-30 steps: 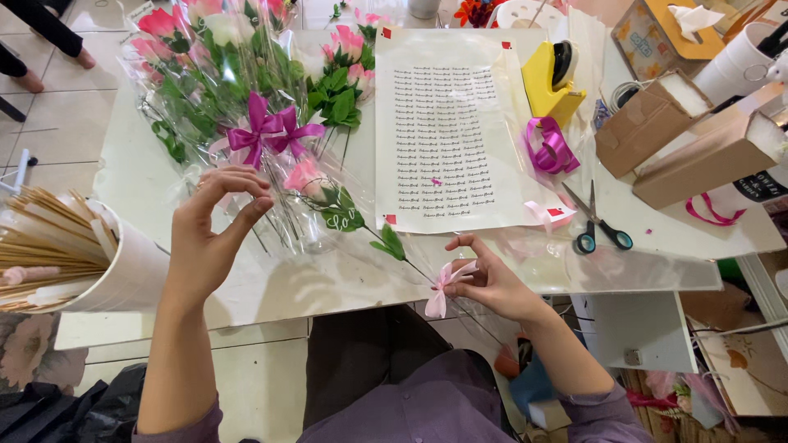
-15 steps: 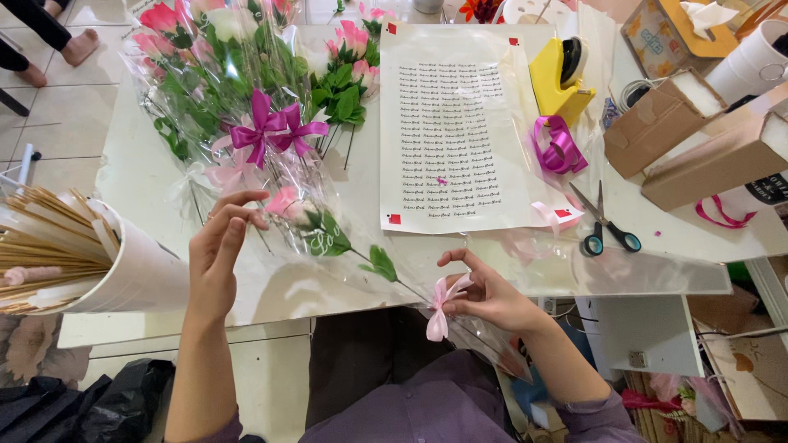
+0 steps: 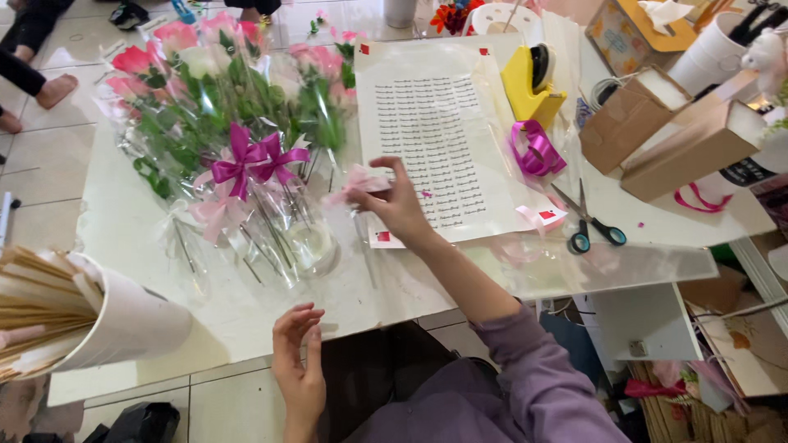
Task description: The person prepares a single pink rose by applying a sticker to the petal, wrapping it in clear plastic, tying a pink bow around the stem, and trimming the excess plastic with shears.
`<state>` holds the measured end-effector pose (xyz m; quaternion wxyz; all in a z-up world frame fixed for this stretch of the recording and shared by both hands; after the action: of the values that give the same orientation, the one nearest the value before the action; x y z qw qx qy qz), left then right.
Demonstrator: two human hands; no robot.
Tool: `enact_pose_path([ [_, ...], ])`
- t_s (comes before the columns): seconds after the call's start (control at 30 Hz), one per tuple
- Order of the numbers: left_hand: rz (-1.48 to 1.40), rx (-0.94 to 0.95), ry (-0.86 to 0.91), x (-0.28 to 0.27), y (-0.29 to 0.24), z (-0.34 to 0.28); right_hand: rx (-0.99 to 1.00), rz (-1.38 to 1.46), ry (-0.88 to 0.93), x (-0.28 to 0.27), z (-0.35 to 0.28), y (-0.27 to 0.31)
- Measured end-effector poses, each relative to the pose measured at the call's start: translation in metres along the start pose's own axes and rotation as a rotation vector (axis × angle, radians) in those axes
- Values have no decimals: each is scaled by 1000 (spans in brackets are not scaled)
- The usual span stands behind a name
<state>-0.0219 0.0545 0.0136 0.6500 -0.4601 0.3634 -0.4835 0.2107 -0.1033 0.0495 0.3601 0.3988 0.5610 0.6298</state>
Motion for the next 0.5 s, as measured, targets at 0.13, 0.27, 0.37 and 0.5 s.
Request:
enact_pose_path([
  [0.13,71,-21,13,8,12,-15,232,-328,92,13,15,-11],
  [0.27,123,-5,-54,7,8,-23,84,-585,183,-16,-22,38],
  [0.37,197,140,-64,9,-15,-17,-179,-550,20,-82,-69,92],
  [0.5,283,305,125,31,-64,15,79,-537,-201,-164,-148,86],
])
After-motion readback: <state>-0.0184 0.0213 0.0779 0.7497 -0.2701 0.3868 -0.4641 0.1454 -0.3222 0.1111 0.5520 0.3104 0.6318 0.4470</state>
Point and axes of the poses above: each hand's wrist, its own z-axis towards the middle knuckle, its own x-axis out of the palm, y = z × x, the point moved 8 cm from there along z, towards the middle knuckle, and after that the axes turned 10 degrees about y, right-handed, at the moved point
